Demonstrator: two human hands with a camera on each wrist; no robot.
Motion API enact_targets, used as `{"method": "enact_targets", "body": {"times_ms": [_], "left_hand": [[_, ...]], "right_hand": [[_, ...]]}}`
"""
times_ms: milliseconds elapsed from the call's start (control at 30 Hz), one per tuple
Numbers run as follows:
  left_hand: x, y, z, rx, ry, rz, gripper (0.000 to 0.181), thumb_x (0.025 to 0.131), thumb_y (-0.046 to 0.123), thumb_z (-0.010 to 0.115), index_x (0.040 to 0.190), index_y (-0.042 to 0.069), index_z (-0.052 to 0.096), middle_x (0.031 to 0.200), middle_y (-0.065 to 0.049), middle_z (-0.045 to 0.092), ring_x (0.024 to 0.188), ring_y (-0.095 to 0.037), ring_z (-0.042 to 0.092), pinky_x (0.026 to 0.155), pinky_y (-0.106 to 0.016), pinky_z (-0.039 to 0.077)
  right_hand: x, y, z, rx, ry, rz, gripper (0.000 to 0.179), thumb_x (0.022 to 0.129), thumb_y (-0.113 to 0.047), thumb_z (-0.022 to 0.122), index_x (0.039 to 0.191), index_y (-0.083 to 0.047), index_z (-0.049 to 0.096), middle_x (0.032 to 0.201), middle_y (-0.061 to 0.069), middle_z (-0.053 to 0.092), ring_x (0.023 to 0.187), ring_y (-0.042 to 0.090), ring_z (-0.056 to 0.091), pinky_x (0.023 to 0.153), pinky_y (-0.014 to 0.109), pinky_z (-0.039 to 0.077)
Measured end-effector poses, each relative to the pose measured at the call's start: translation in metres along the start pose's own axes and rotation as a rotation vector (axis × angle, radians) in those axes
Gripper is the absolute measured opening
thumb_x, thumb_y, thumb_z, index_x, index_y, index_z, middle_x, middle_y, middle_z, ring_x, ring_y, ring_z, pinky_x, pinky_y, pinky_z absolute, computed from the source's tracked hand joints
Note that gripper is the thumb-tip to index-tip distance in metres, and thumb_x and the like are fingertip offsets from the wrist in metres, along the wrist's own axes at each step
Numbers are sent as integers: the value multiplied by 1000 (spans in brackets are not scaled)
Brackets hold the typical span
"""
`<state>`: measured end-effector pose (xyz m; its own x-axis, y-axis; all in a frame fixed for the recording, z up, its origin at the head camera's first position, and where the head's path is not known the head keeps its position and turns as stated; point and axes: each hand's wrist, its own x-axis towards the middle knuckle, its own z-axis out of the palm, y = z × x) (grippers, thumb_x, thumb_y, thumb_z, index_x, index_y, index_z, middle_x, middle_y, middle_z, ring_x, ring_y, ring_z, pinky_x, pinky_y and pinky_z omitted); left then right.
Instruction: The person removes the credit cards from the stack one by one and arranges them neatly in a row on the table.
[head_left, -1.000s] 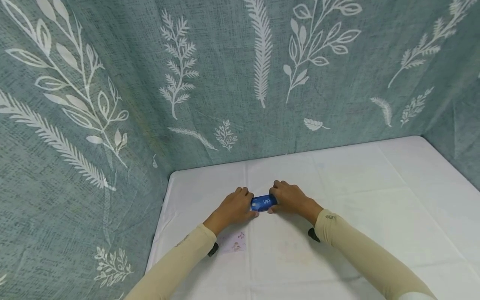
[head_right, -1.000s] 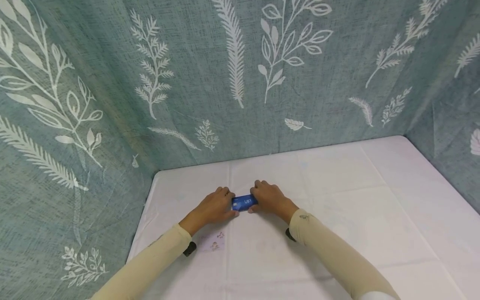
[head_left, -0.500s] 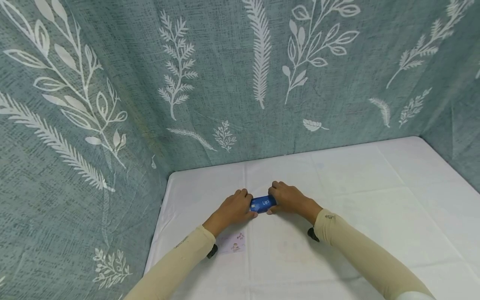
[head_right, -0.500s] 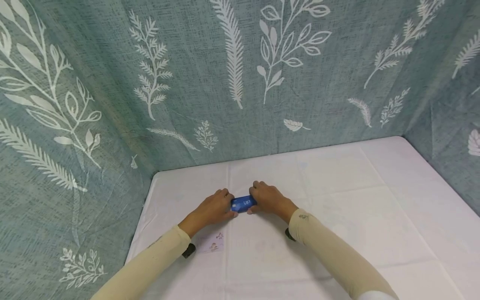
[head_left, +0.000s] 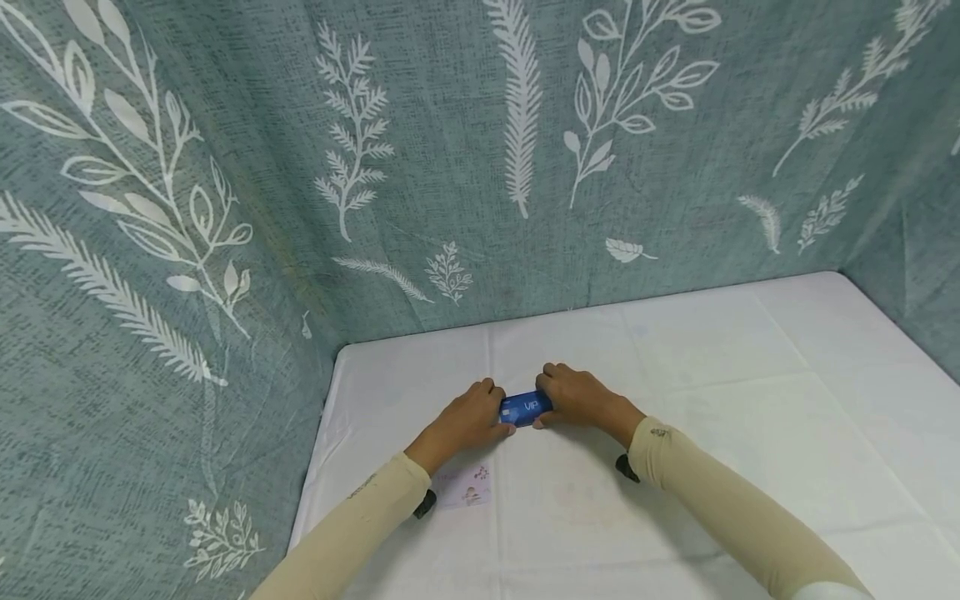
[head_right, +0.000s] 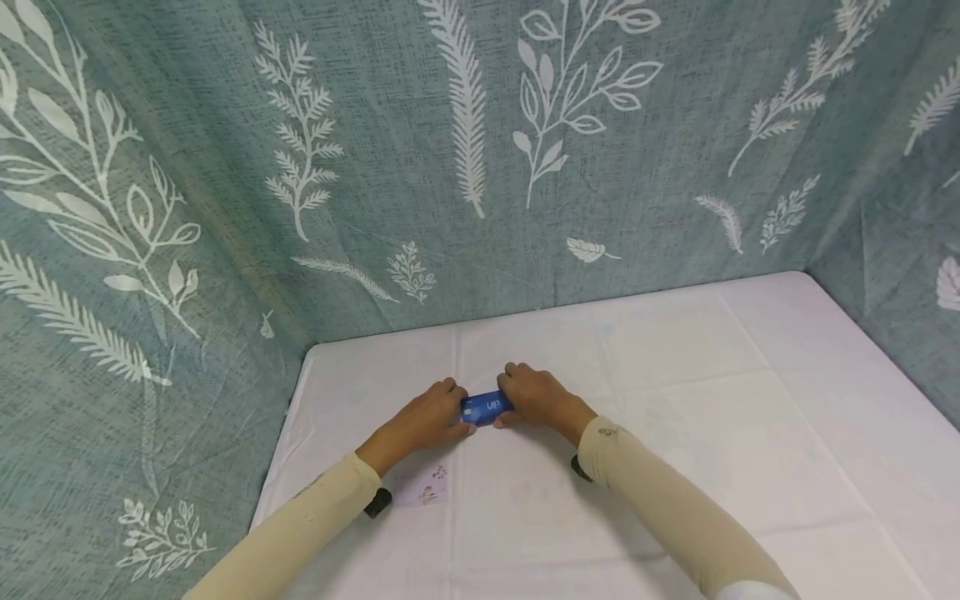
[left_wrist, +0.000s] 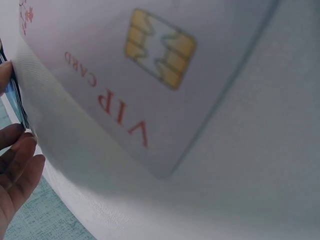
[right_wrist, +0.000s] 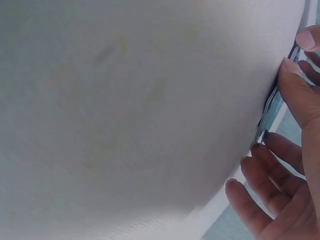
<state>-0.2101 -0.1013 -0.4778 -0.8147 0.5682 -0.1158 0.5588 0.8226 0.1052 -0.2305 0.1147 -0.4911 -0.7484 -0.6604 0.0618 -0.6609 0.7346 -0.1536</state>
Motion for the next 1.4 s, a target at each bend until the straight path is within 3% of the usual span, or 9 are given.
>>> {"method": "enact_targets", "body": {"times_ms": [633,1100,1400], "left_hand": [[-5,3,-3,-52,30,-9,52,86,38,68,117,-1,57,103,-8,54,85,-14,48,76,-31,47],[-7,2,-2,29,79,27,54,86,42,66,121,1,57,105,-9,56,87,-15,51,75,-31,49],[-9,3,-3,29,69,34,57,88,43,63,126,1,56,111,-11,54,91,-16,52,77,-32,49]], "right_hand": [[-1,0,5,1,6,-8,57,78,-53,70,112,-7,63,100,4,54,85,14,51,69,29,49],[-2,-1,5,11,22,-27,55,80,-51,70,113,-7,64,104,6,55,86,15,53,69,31,49],[-3,-1,2,-6,31,-30,58,80,-54,68,115,-9,64,106,6,55,88,14,54,68,30,50]]}}
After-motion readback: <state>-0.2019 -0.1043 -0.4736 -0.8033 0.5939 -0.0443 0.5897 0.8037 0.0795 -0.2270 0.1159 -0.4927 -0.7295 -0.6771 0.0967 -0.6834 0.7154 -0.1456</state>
